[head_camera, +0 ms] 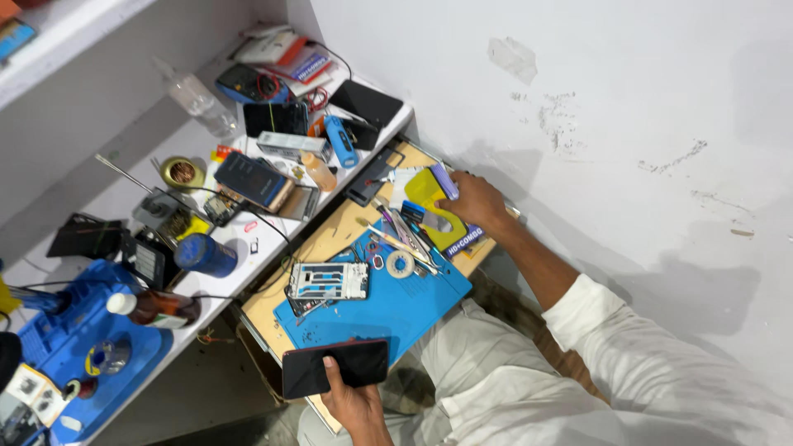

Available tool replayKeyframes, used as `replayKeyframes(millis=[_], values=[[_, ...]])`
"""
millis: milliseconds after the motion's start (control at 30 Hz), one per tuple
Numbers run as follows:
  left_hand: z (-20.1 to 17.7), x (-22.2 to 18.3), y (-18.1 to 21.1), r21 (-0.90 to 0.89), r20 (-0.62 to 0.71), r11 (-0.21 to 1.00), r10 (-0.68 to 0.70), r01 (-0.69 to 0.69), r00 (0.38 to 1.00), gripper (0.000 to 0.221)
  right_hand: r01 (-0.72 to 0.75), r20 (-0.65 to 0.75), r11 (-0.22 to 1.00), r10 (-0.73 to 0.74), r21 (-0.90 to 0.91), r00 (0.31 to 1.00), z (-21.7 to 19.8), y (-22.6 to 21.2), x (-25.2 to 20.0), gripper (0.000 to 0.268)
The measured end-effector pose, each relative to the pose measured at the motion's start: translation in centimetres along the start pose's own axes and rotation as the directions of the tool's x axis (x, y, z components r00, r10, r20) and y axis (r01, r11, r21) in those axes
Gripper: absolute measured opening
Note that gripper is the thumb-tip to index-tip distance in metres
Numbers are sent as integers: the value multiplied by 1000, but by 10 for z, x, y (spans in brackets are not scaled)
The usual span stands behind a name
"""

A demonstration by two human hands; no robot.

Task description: The person works on a disassembled smartphone, using a screwdriver to manipulate internal components and a plastic card to pry the casing. They also apply adhesive from a tube to the phone's frame and handle a separate yellow screen component.

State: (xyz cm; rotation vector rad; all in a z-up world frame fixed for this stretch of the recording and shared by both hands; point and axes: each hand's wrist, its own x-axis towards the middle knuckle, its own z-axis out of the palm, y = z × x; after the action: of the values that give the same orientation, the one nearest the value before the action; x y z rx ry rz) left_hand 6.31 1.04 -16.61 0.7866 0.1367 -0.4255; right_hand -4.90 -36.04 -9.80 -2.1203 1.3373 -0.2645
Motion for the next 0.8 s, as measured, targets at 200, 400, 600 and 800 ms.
replayKeyframes(millis=[200,400,600,800], values=[[7,9,3,96,-28,993,-62,65,998,50,56,8,987,-58,153,998,12,18,19,58],[8,4,7,108,-7,991,-77,78,997,55,18,25,951,-27,307,999,10,34,24,58],[9,-3,10,186,20,982,-39,34,999,65,70,-37,867,-59,493,998,-51,31,39,50],[9,-1,10,151,51,987,-61,52,997,69,225,-122,842,-189,490,974,-86,13,42,44]])
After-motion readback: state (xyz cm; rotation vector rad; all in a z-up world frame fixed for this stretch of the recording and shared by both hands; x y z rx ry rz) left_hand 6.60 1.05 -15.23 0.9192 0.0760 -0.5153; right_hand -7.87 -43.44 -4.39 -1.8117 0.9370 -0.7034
